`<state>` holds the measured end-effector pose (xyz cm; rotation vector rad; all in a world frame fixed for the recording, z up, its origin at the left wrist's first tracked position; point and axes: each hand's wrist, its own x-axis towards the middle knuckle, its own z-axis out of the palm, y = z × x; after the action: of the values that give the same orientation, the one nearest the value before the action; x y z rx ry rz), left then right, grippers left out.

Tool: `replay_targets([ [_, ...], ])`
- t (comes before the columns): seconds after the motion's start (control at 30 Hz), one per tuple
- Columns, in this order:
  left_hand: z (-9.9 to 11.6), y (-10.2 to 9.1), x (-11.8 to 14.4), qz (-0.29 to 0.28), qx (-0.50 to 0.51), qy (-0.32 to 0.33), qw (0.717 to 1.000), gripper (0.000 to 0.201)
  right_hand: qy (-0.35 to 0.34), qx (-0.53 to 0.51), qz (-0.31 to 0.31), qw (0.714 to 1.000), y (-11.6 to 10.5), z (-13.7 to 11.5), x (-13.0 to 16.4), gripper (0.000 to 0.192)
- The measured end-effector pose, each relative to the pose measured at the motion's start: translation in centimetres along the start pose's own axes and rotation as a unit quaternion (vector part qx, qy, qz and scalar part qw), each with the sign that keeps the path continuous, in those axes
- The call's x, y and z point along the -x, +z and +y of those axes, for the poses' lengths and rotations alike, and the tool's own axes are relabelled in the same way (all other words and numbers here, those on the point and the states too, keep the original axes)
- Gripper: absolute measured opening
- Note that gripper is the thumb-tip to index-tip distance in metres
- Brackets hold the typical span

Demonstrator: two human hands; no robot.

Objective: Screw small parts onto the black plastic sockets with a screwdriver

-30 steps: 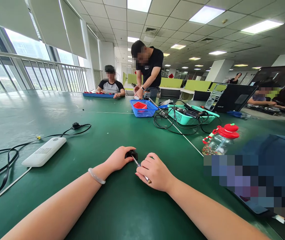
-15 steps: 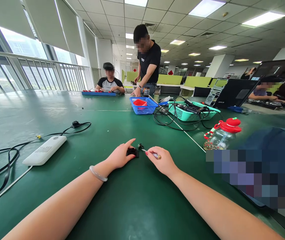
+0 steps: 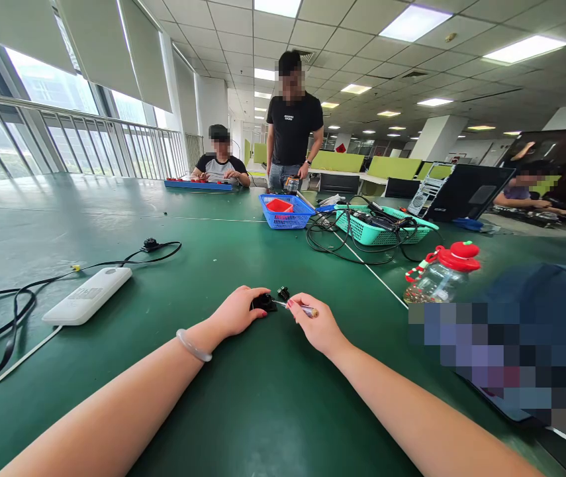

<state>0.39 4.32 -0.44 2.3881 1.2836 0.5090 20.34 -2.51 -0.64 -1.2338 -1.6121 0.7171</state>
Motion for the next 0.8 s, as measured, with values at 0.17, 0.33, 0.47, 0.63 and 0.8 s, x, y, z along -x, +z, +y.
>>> replay_targets([
  [0.17,-0.4,0.1,-0.1,0.001,-0.006,0.006,1.0,0.049,-0.031,0.025,0.025,0.999,-0.2,-0.6,0.2,0.033],
  [0.33,-0.4,0.1,-0.1,0.001,-0.009,0.006,1.0,0.05,-0.022,0.015,0.027,0.999,-0.4,-1.0,0.4,0.033],
  [0.47,-0.3,0.0,0.0,0.003,-0.011,0.001,1.0,0.051,-0.043,0.062,0.015,0.997,-0.5,-1.1,0.5,0.03],
  [0.63,-0.4,0.2,0.0,0.018,-0.019,-0.01,1.0,0.05,-0.182,0.156,0.017,0.971,-0.1,-1.4,1.0,0.022],
  [0.8,-0.4,0.1,0.0,0.011,-0.02,0.004,1.0,0.05,-0.201,0.189,-0.053,0.96,0.5,-1.5,1.1,0.016],
])
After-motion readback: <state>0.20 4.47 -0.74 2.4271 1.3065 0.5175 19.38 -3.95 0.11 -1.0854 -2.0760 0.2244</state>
